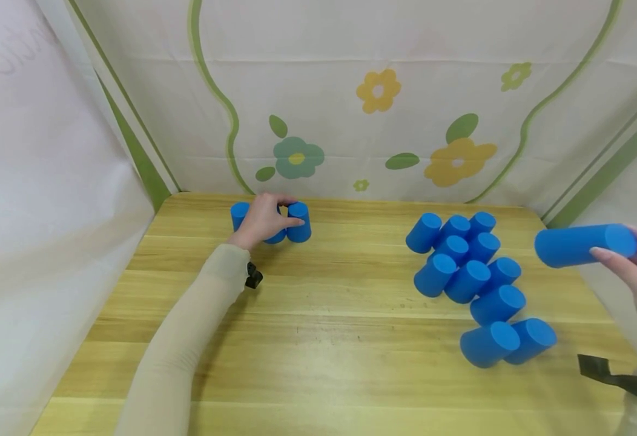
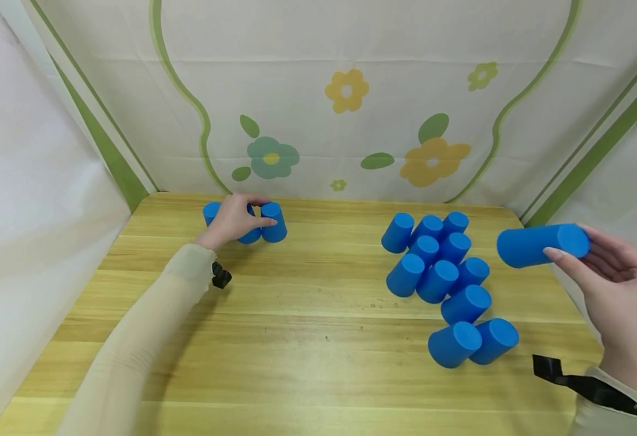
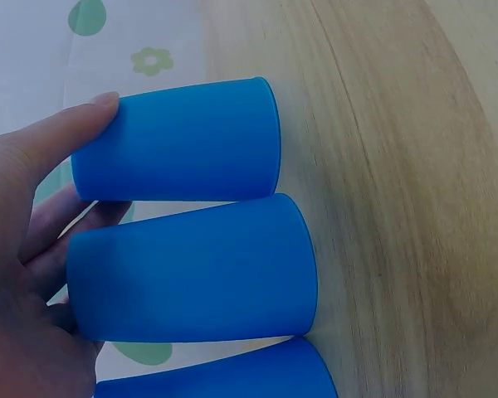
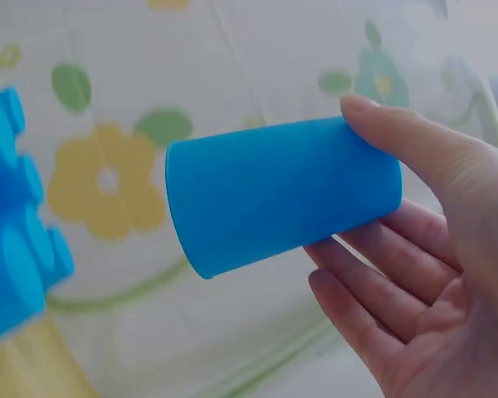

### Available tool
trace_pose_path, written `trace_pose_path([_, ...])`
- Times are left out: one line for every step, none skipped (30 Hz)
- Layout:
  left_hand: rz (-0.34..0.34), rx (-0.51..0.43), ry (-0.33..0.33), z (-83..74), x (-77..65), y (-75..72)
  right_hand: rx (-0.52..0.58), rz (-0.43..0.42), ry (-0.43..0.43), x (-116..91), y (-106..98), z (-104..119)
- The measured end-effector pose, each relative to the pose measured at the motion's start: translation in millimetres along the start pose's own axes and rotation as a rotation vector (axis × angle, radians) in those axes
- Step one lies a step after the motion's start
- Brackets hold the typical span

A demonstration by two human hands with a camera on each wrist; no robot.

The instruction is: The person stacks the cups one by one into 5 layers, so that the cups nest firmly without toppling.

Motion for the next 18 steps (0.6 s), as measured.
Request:
trace_pose_path([0.002, 0.002, -0.003, -0.2, 0.0, -0.3, 0.021, 0.005, 0.012, -4, 5, 6])
trace_pose_path([0.004, 0.001, -0.006, -0.3, 0.0, -0.4, 0.054, 0.018, 0.027, -8, 10, 12])
trace_pose_path([0.006, 0.0, -0.009, -0.4, 0.0, -0.6, 0.089, 0.038, 0.033, -13, 16, 18])
trace_pose_path([0.006, 0.001, -0.011, -0.5, 0.1, -0.8, 0.082, 0.066, 0.033, -17, 22, 23])
trace_pose_path([0.007, 0.0, -0.012, -0.9, 0.1, -0.8, 0.065, 0.087, 0.027, -22, 28, 28])
trace_pose_path([0.006, -0.001, -0.013, -1.0, 0.2, -0.8, 0.043, 0.12, 0.022, -26, 34, 31])
trace_pose_path([0.006, -0.002, -0.014, -1.1, 0.2, -0.8, -0.001, 0.146, 0.006, -31, 41, 35])
trace_pose_path([0.006, -0.003, -0.015, -1.2, 0.1, -0.8, -0.034, 0.166, -0.011, -35, 48, 39])
trace_pose_path([0.007, -0.005, -0.017, -1.1, 0.0, -0.6, -0.073, 0.184, -0.033, -39, 56, 42])
trace_pose_path([0.007, -0.005, -0.018, -1.0, 0.0, -0.6, -0.123, 0.202, -0.055, -43, 63, 45])
trace_pose_path([0.008, -0.006, -0.019, -0.9, 0.0, -0.4, -0.125, 0.223, -0.069, -47, 71, 48])
trace_pose_path([0.008, -0.008, -0.022, -0.7, -0.1, -0.4, -0.116, 0.251, -0.084, -51, 79, 50])
trace_pose_path([0.007, -0.01, -0.022, -0.6, -0.1, -0.5, -0.104, 0.276, -0.098, -55, 88, 53])
trace_pose_path([0.007, -0.01, -0.023, -0.4, -0.1, -0.5, -0.094, 0.302, -0.112, -59, 95, 56])
trace_pose_path([0.006, -0.009, -0.023, -0.5, -0.2, -0.7, -0.09, 0.328, -0.124, -63, 103, 58])
trace_pose_path([0.006, -0.009, -0.022, -0.7, -0.4, -0.8, -0.086, 0.353, -0.139, -67, 110, 60])
trace_pose_path([0.006, -0.009, -0.02, -0.8, -0.5, -0.8, -0.087, 0.372, -0.151, -71, 117, 62])
trace_pose_path([0.006, -0.008, -0.017, -1.0, -0.6, -0.8, -0.09, 0.39, -0.164, -75, 124, 64])
Point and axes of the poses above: each hand's wrist, its own x-axis towards the middle knuckle, its own y-axis out of the palm, z = x × y, the point moved 8 cm from there along x, towards the middle knuckle, and after that the axes turned 9 degrees about -z, right-handed, at the moved point
